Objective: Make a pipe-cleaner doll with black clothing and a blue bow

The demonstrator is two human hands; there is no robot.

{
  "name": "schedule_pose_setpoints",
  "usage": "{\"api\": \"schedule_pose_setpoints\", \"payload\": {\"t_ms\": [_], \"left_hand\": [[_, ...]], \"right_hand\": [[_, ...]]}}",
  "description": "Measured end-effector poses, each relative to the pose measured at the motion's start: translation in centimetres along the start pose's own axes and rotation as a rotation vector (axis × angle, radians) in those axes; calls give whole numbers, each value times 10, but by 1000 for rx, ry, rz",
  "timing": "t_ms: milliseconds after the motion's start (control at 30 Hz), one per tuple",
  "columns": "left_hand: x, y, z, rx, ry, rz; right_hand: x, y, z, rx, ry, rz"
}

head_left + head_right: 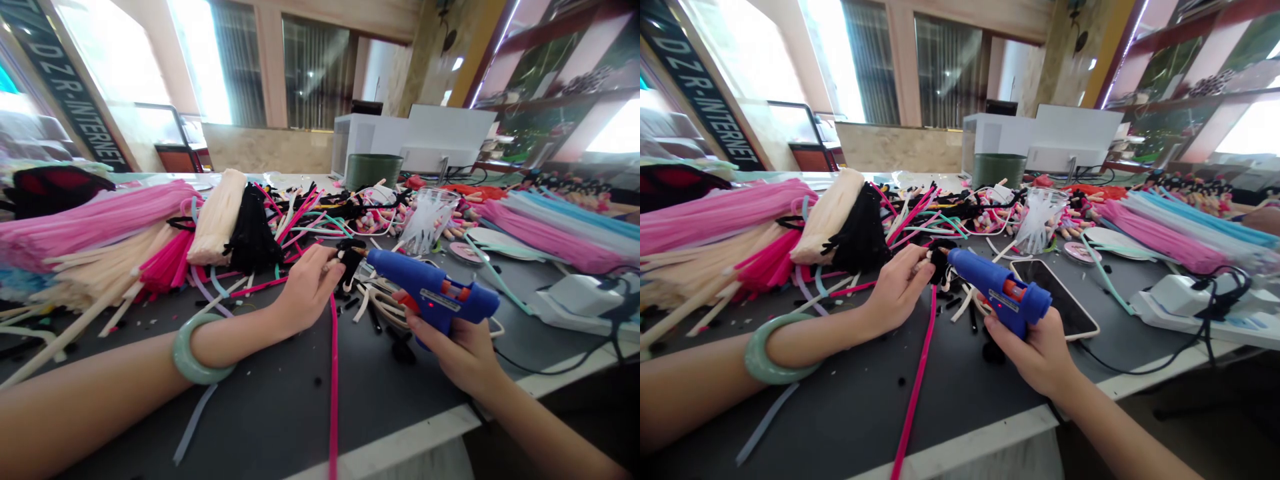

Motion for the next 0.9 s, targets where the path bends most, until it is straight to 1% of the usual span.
{"api": "schedule_pose_setpoints", "payload": {"t_ms": [500, 900], "left_hand": [[2, 1, -1, 7, 23, 21], [4, 1, 0, 7, 55, 36]], "right_hand": [[0, -2, -2, 22, -3, 10], [2, -1, 2, -25, -67, 13]]}}
Point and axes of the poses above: each hand's wrist, its own y-axis away from the middle knuckle, its own x-axis out of the back of the hand, z = x × y, the point moved 9 cm from there along -y, towards the middle knuckle
